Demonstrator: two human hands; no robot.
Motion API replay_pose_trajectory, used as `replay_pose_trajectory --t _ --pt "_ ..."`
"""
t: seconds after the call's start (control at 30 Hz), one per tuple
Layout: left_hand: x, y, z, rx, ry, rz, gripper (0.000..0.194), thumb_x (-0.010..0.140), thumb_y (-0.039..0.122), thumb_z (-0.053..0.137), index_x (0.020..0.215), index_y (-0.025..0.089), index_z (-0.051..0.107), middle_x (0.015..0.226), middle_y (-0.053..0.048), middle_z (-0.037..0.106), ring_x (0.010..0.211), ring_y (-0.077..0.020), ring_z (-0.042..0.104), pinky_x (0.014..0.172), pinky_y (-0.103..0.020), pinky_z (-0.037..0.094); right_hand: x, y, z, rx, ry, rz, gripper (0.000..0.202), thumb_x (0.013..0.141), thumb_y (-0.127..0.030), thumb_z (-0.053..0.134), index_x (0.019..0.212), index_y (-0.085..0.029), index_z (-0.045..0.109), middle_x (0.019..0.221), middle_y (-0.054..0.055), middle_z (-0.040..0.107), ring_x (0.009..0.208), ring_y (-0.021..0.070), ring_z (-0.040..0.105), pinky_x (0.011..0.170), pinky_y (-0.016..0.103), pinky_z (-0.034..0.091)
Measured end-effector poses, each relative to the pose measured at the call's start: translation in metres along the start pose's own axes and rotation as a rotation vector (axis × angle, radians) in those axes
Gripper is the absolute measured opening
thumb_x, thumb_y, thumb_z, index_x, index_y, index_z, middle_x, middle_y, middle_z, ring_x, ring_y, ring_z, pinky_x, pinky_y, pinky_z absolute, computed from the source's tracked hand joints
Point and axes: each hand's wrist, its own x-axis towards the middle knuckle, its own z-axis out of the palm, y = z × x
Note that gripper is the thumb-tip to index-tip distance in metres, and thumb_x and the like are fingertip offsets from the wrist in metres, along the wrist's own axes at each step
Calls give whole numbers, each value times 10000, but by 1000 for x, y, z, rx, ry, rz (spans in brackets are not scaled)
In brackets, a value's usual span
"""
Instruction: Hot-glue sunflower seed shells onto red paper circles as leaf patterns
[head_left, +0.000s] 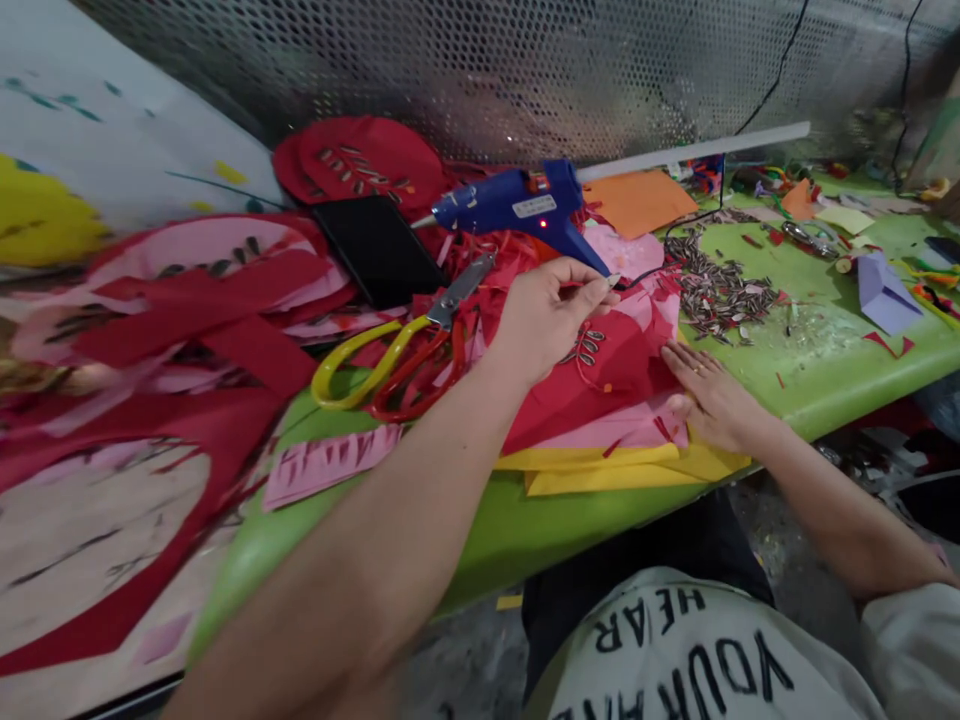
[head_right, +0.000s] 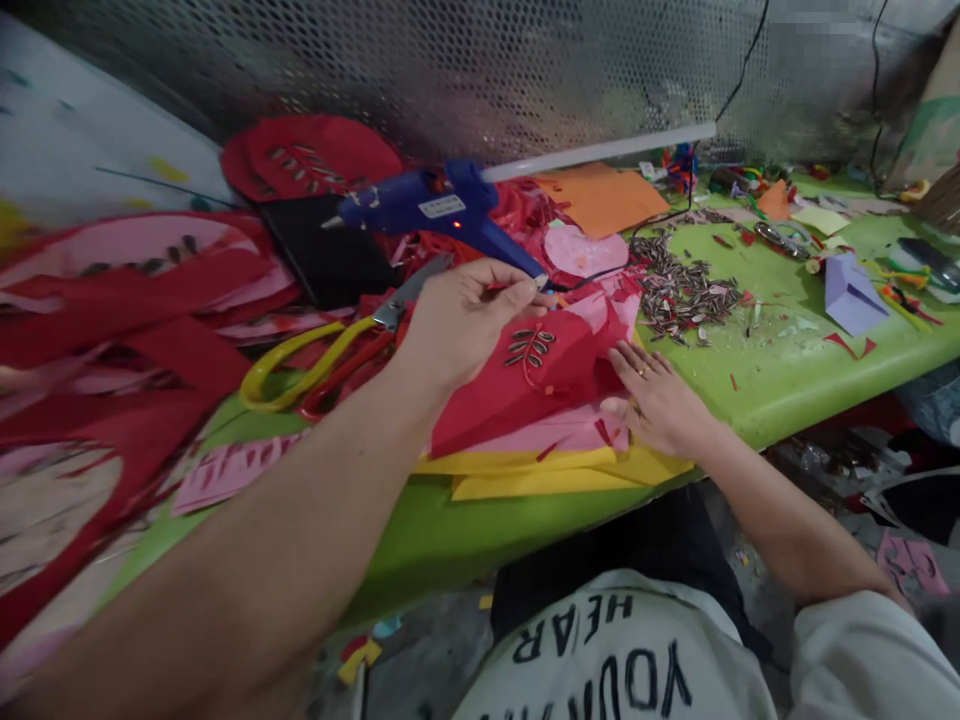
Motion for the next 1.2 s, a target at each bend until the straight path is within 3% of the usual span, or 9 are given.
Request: replay_pose_trajectory --t 0.13,0.3,0.47,0.8,1.2 --pt "0 -1 3 -37 -6 -4 73 765 180 643 714 166 592 675 -20 684 677 -145 670 701 -267 537 -5 11 -2 184 64 0 768 889 -609 141 1407 -74 332 1462 175 339 1386 242 236 1123 465 234" --pt "2 -8 5 -53 -24 -5 49 775 175 629 736 166 601 693 -20 681 665 -135 663 689 -262 527 -11 17 -5 253 81 30 704 882 -621 188 1405 -182 361 1448 126 383 1390 243 224 1109 512 243" --pt "1 -11 9 -64 -33 3 49 776 157 611 731 157 592 672 -9 674 651 -118 651 663 -235 510 -14 18 -6 280 67 14 690 888 -606 206 1399 -173 372 1436 141 399 1382 248 248 1096 522 260" --pt "-2 -12 8 65 -79 39 78 775 160 581 698 152 572 678 -23 657 672 -133 638 655 -259 486 -17 21 3 212 102 -97 585 921 -502 272 1406 -184 347 1439 152 394 1394 246 214 1086 536 263" --pt "-10 -12 0 13 -83 -32 82 765 218 593 720 152 578 698 -26 659 712 -144 651 663 -258 488 -19 13 8 45 52 -158 610 908 -455 342 1448 -189 245 1488 146 301 1415 251 112 1075 565 247"
